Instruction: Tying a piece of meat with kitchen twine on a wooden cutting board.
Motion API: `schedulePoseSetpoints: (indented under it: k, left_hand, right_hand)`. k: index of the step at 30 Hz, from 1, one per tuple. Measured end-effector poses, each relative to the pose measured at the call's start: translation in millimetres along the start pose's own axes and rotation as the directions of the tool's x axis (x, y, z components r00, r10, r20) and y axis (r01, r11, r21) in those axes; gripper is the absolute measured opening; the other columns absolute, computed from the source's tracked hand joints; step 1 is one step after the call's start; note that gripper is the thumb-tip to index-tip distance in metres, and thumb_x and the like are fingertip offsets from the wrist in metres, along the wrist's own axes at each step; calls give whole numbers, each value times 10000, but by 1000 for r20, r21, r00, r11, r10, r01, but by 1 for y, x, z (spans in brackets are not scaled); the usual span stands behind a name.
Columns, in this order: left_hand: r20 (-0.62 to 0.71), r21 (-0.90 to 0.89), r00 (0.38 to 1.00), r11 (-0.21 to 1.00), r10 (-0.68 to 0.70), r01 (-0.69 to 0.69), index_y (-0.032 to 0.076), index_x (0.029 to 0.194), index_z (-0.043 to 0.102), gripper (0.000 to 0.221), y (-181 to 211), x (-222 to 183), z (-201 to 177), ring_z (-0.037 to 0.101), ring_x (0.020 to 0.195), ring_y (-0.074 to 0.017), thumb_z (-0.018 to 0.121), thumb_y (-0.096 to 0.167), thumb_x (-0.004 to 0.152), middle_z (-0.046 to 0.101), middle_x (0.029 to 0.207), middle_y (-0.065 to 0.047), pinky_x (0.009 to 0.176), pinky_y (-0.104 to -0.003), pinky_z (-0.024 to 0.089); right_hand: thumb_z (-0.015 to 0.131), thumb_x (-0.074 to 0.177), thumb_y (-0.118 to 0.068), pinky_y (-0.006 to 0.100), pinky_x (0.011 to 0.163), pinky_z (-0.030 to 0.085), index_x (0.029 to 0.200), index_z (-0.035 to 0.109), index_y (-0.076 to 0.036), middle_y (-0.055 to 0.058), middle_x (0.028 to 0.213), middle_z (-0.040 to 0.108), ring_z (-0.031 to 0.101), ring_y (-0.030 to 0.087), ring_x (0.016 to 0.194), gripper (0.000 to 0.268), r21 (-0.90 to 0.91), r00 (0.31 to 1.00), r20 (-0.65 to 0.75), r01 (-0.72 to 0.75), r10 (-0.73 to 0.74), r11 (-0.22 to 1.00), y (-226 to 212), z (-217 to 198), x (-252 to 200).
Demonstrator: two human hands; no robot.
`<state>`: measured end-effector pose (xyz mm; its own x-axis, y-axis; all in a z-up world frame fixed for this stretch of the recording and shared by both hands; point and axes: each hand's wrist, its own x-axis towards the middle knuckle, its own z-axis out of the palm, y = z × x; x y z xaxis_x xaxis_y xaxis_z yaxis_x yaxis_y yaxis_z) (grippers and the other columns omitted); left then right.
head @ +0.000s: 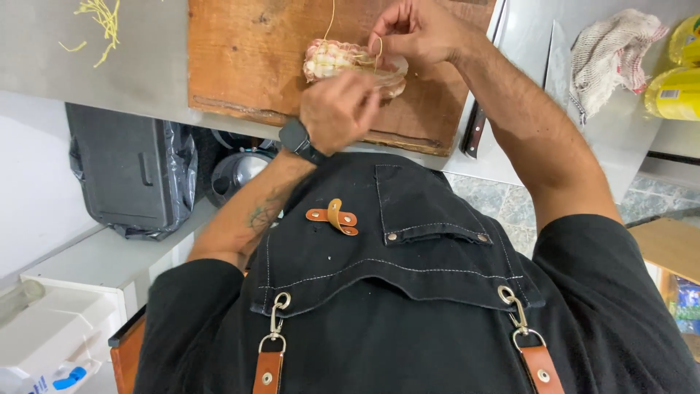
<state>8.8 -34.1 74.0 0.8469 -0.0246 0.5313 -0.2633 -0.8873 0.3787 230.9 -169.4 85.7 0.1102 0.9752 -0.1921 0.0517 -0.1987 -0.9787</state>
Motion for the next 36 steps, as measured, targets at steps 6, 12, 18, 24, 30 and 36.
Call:
schedulePoseSetpoints:
  k: [6, 12, 18, 24, 30, 36]
  left_hand:
    - [-103, -26, 966, 971, -239, 237, 38, 1332, 662, 242, -3, 21, -6, 754, 1068, -285, 664, 184, 1138, 743, 1235, -124, 851, -407, 654]
    - [27, -214, 854, 832, -519, 512, 128, 970, 749, 183, 13, 29, -16, 554, 613, -149, 629, 231, 1062, 739, 846, 16, 549, -359, 470]
    - [166, -188, 726, 702, -667, 687, 234, 824, 859, 98, 12, 32, 4, 724, 625, -78, 812, 305, 871, 834, 789, 87, 584, -323, 552]
    - [-87, -75, 798, 803, -596, 591, 207, 854, 606, 246, 15, 39, 11, 670, 699, -190, 838, 242, 779, 709, 800, 68, 585, -408, 483]
    - [-108, 26, 890, 893, -443, 448, 115, 995, 659, 141, 7, 28, 30, 627, 703, -189, 745, 99, 885, 656, 825, -13, 598, -381, 528]
    - [-48, 33, 920, 919, -390, 392, 132, 819, 711, 233, 20, 18, 7, 567, 613, -159, 769, 237, 1019, 649, 716, 5, 541, -351, 460]
  right_hand:
    - [713, 1155, -70, 235, 816, 613, 1145, 749, -1, 95, 991, 772, 745, 136, 877, 79, 7, 998, 30, 47, -47, 999, 3, -3, 3]
    - [681, 1156, -52, 225, 830, 609, 1159, 741, -31, 76, 1041, 779, 745, 115, 922, 63, 11, 1000, 22, 18, -18, 1000, 2, -2, 7]
    - [629, 1187, -29, 239, 836, 622, 1207, 720, -43, 76, 1078, 768, 739, 133, 915, 94, 3, 998, 52, 39, -39, 999, -6, -2, 1]
    - [703, 1158, -47, 209, 912, 625, 1201, 730, -37, 74, 1120, 775, 755, 123, 1005, 52, 48, 997, -7, 74, -74, 996, 1, -3, -6]
    - [669, 1147, 40, 256, 1013, 609, 1206, 737, -12, 102, 1176, 764, 743, 172, 1099, 104, -14, 982, 13, 189, -189, 982, -6, -2, -10]
    - [667, 1191, 2, 262, 1048, 576, 1175, 726, -39, 79, 1190, 730, 699, 161, 1131, 73, -19, 976, -19, 215, -215, 976, -3, -4, -16]
